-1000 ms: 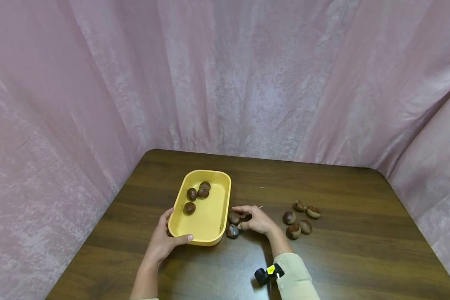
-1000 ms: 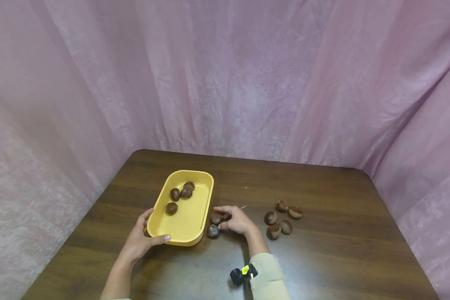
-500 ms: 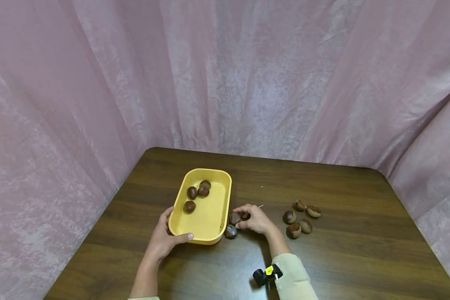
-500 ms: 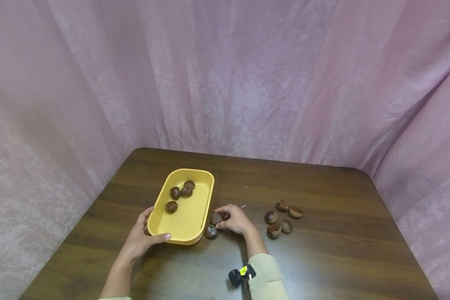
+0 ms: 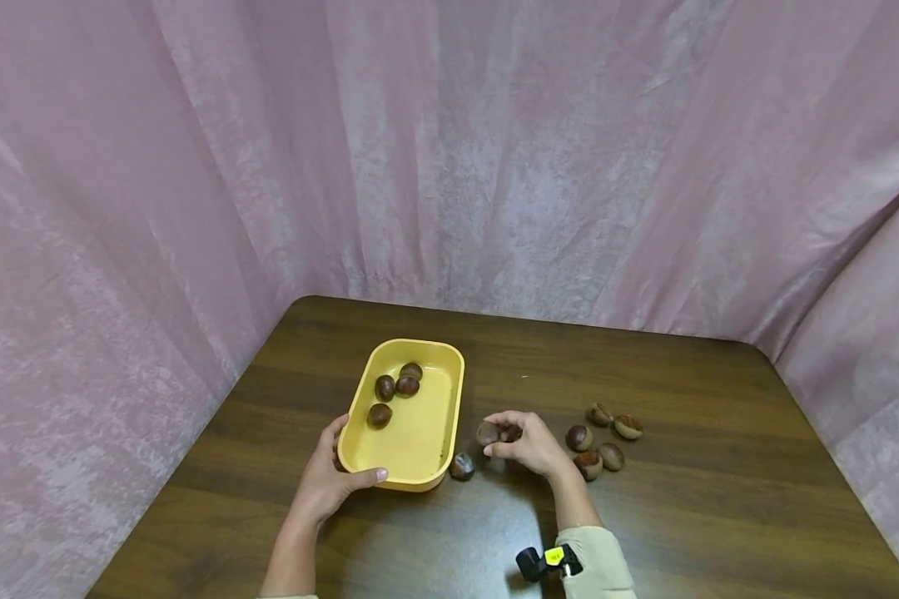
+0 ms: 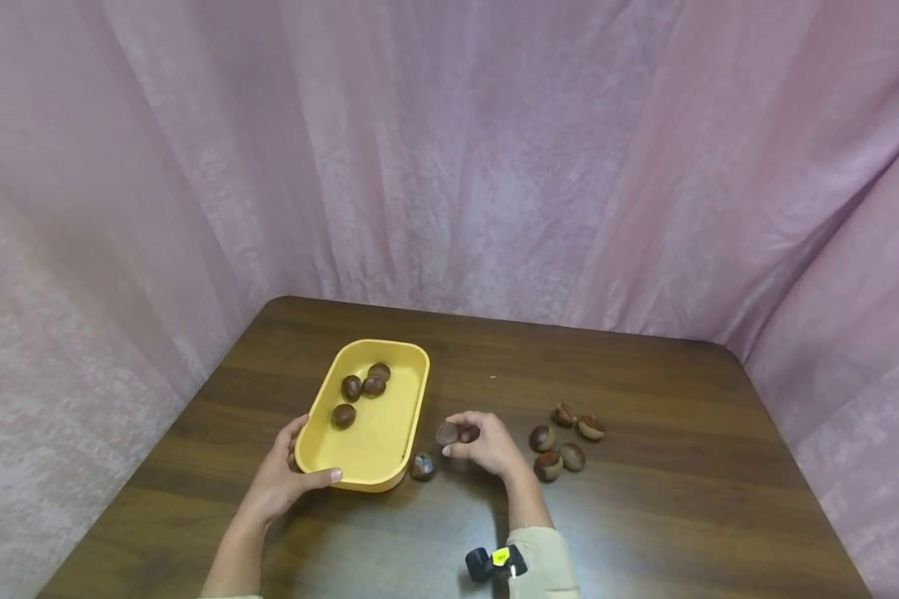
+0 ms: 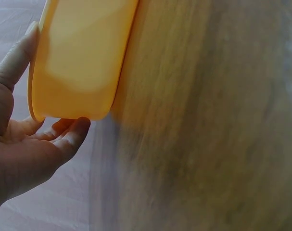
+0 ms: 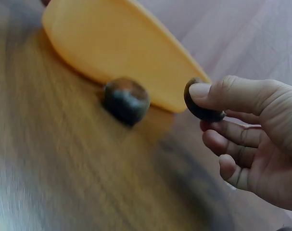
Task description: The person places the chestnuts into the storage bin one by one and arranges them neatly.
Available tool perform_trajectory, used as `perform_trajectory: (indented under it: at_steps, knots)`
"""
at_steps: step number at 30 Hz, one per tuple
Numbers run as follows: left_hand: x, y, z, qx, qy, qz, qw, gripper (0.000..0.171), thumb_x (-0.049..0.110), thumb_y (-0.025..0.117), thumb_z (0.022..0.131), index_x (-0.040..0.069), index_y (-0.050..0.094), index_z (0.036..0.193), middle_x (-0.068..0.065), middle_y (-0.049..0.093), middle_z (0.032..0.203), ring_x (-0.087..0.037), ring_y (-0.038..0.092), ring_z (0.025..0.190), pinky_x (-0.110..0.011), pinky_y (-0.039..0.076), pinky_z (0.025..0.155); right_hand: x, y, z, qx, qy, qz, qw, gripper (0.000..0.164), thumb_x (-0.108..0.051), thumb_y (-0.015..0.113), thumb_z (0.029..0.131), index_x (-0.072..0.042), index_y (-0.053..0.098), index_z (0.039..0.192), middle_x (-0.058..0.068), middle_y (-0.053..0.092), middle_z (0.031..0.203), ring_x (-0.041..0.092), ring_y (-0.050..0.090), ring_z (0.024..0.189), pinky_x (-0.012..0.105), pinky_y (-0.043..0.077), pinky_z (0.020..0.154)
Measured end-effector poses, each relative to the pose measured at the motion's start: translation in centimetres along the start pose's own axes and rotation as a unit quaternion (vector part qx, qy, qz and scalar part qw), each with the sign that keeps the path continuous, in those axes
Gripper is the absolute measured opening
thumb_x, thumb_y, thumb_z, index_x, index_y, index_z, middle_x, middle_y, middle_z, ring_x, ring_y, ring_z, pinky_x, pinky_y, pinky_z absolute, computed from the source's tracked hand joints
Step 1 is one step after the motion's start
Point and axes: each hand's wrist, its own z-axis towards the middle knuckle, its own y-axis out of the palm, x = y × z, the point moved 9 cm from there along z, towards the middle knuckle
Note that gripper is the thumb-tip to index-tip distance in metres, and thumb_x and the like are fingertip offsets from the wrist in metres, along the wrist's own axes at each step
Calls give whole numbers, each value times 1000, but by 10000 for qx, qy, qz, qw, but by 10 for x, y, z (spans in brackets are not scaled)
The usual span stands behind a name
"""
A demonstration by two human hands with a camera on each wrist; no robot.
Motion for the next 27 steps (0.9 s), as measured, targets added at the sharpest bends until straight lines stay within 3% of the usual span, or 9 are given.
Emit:
perform_trajectory:
  at_steps: [7,15,22,27]
  knots:
    - [0,-2,0,21,86,-1,10000,107,21,90,59,17,24,144,-15,43,132,-31,51,107,-41,39,89,-26,-7,2,-106,438,740,9962,39,5,72,75,13,57,111,25,58,90,25,53,73,26,43,60]
    - [4,0,0,-45,118,-110,9999,106,18,88,63,14,22,145,-17,41,134,-32,50,109,-43,39,90,-40,-14,14,-224,39,930,9954,43,5,72,76,11,56,115,25,58,90,25,52,73,26,44,60]
    - [4,2,0,-133,157,-187,9996,105,15,86,66,12,18,146,-21,38,135,-34,50,110,-41,41,87,-25,-11,31,-264,-171,935,9951,43,3,74,75,10,57,114,20,61,90,20,55,71,27,46,60]
    - [3,2,0,-143,140,-255,9995,105,15,87,65,14,20,145,-19,39,134,-33,51,108,-38,42,86,-23,-5,41,-333,-55,927,9951,41,2,76,73,6,59,111,15,61,90,19,58,73,28,48,64]
